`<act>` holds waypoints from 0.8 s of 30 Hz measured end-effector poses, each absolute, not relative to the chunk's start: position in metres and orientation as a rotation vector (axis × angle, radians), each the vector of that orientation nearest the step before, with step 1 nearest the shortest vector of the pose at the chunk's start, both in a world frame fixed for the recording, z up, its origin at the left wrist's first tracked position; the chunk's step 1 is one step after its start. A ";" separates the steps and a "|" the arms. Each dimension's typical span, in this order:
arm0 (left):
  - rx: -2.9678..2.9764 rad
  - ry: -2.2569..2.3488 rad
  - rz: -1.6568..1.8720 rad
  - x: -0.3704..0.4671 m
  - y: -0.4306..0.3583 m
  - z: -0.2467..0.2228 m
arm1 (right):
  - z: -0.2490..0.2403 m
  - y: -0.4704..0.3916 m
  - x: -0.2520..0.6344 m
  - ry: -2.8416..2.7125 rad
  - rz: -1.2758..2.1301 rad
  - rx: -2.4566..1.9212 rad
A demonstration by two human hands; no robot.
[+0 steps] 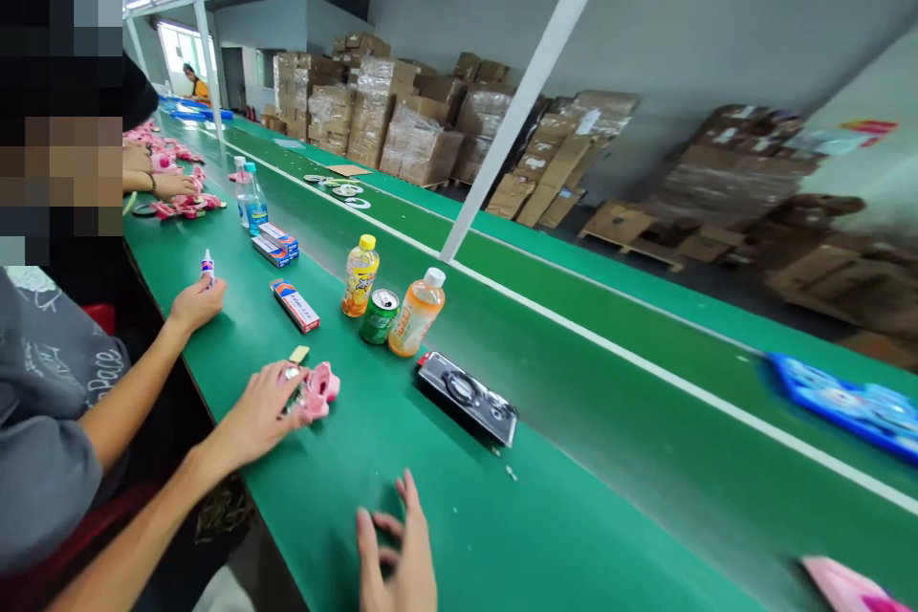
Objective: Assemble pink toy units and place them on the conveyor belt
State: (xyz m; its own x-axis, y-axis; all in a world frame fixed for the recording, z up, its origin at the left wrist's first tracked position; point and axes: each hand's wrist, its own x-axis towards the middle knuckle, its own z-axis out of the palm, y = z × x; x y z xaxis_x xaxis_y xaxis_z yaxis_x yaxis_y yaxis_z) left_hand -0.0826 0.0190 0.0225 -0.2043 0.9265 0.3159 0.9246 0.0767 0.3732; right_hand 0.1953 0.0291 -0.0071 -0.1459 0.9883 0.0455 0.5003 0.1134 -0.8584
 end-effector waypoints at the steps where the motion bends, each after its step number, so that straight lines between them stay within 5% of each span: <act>1: 1.989 2.272 0.782 -0.061 0.009 0.023 | -0.005 0.032 0.182 -1.674 1.018 -1.440; 13: 1.835 1.633 0.843 -0.026 0.021 0.023 | 0.007 -0.006 0.223 -1.297 0.809 -1.530; 19: 1.705 1.446 0.909 -0.009 0.032 0.039 | 0.018 0.003 0.185 -1.625 0.259 -1.179; 24: 1.385 1.356 1.120 0.012 0.022 0.020 | 0.035 0.038 0.154 -2.062 0.259 -0.980</act>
